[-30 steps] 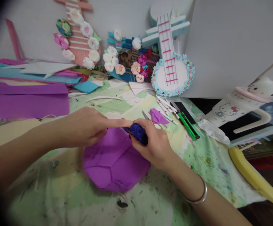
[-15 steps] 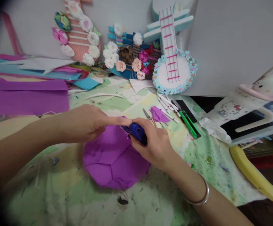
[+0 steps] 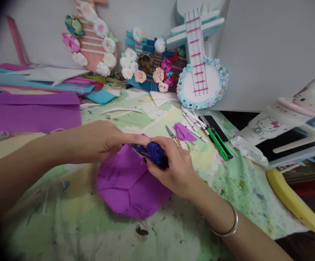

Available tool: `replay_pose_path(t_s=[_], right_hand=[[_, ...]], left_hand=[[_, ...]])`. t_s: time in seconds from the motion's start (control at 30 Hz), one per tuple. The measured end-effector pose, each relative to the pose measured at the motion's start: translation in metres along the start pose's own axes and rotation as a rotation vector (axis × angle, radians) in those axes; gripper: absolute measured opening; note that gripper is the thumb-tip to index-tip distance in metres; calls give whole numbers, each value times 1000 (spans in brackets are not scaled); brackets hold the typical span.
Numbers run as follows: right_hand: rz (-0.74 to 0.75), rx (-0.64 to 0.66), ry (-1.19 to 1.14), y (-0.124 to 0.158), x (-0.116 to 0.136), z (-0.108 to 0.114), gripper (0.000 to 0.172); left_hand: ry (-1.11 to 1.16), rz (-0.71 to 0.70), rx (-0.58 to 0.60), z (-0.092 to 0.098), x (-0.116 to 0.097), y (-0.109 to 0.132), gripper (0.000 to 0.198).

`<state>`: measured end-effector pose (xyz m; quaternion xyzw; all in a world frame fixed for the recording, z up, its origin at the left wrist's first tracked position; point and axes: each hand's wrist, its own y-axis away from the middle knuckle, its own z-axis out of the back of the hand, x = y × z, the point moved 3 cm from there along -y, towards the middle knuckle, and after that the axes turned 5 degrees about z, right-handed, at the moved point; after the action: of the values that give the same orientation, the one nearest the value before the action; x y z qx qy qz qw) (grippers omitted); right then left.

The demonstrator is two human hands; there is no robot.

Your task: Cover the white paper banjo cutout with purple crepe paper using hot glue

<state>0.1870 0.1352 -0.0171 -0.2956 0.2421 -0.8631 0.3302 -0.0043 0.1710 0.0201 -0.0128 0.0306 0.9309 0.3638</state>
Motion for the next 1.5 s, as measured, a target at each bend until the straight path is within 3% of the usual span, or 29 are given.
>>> replay_pose_path(t_s=[0.37,0.67,0.93,1.13,1.27,1.33,1.4,1.5], right_hand=[[9,17,-41,-3,5,0,41],[81,43,120,-1,3,13,38],[164,43,186,-1,-6,9,38],[139,19,232,0,-3,6,38],[72,-12,173,1,-4,6,36],[17,-39,125,1,-8,7,35],[-77,-89,60,1,-14,8,36],[-247,-144,-129,2,-26,7,37]], left_hand=[[48,18,33,-1,4,2,69],[48,-3,8,-2,0,-2,66],[11,19,-6,-6,0,-6,64],[343,-71,-30,6,-5,1,47],[633,88,-251,5,22,-4,38],[639,230,-358,-4,43,-10,33],[515,340,-354,-17,60,-17,27],[371,342,-204,-36,71,-27,26]])
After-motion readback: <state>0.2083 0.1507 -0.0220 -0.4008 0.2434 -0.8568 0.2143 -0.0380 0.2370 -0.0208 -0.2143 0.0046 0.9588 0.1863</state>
